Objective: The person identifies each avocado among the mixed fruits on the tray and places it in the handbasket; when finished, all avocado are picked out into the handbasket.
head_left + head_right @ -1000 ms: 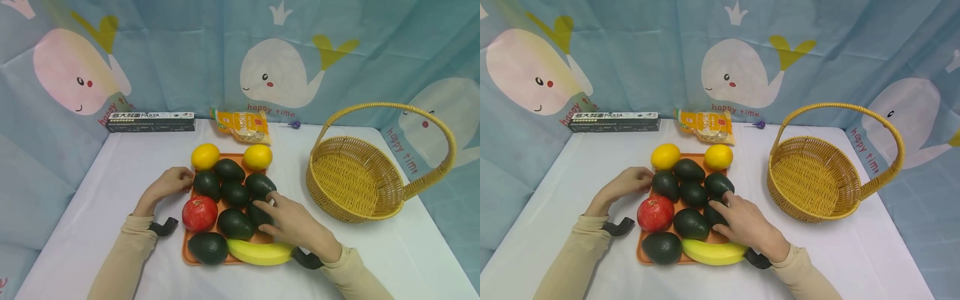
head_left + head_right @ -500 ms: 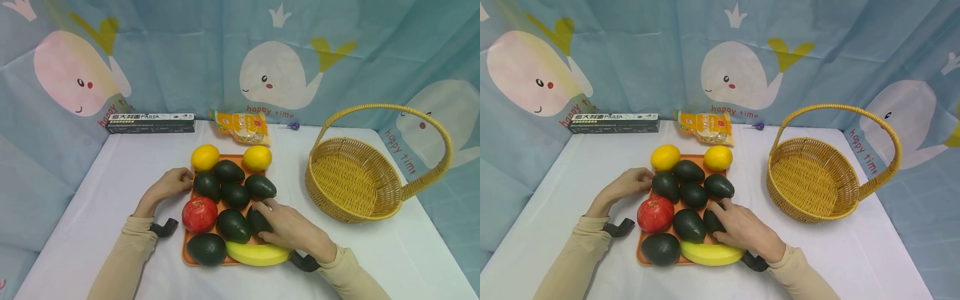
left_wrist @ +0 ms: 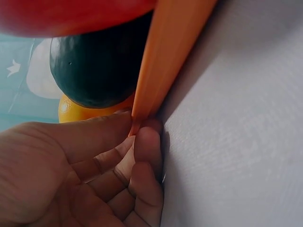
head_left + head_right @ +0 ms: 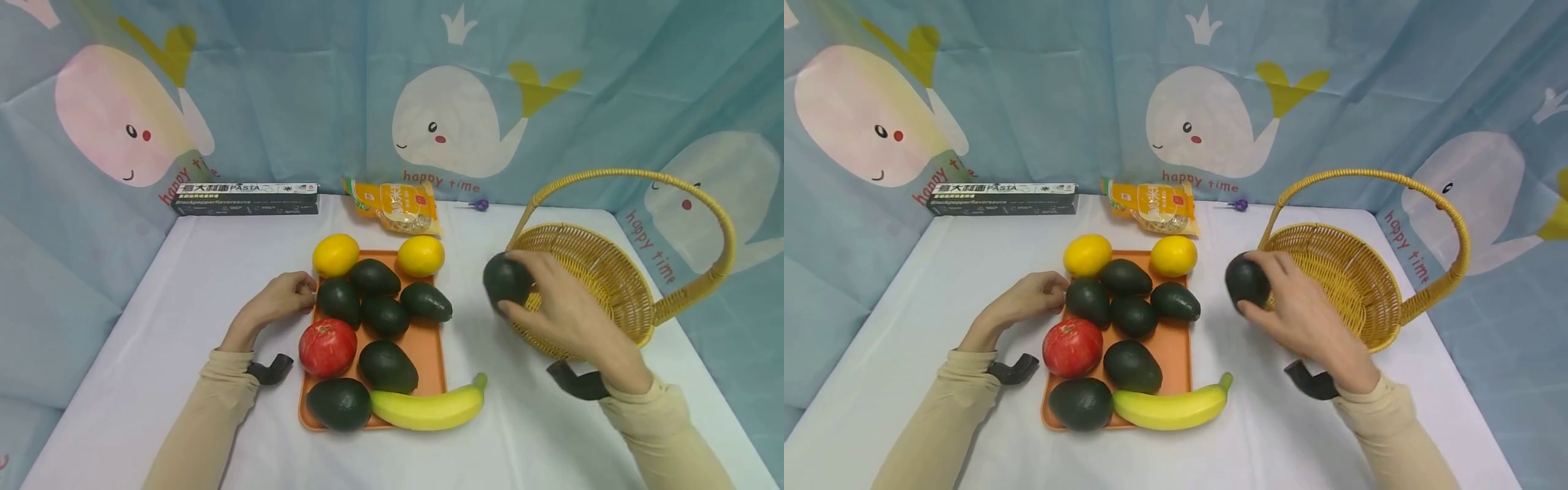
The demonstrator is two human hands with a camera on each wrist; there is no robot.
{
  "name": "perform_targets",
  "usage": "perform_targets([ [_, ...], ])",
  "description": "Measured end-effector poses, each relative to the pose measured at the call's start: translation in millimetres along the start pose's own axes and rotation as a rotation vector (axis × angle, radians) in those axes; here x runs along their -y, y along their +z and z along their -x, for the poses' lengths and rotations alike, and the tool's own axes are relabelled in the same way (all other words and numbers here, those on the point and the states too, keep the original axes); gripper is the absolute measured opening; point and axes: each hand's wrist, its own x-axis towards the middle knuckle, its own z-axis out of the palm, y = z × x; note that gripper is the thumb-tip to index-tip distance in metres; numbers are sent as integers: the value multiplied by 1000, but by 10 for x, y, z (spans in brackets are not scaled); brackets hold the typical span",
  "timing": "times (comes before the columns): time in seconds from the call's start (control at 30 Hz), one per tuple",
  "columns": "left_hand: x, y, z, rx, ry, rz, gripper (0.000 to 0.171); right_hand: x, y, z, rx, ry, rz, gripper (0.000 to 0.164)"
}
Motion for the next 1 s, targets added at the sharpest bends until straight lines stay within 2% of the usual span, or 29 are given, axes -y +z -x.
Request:
perform_targets([
  [0.1, -13, -6, 4, 1, -7, 0, 27, -340, -193, -119, 52, 119, 66, 68],
  [0.2, -6, -8, 8, -3, -11, 1, 26, -679, -247, -263, 147, 189, 102, 69],
  [0.3, 10, -2, 12, -4, -13, 13, 26, -952, -169, -402, 252, 227, 87, 74],
  [0.43, 27, 22, 20, 5, -9, 30, 27, -1164, 29, -540, 347, 219, 52, 79],
  [0.63, 31, 79, 32, 8, -12, 37, 27, -1195, 253, -670, 409, 169, 29, 72],
  [0.83, 35, 85, 34, 6, -14, 25, 27, -1184, 302, -690, 449, 152, 10, 69],
  [0.93, 23, 59, 35, 0, -9, 14, 28, -1135, 240, -688, 445, 172, 75, 72],
  [1.0, 11, 37, 32, -2, -2, 14, 28, -1032, 143, -673, 399, 202, 151, 65],
])
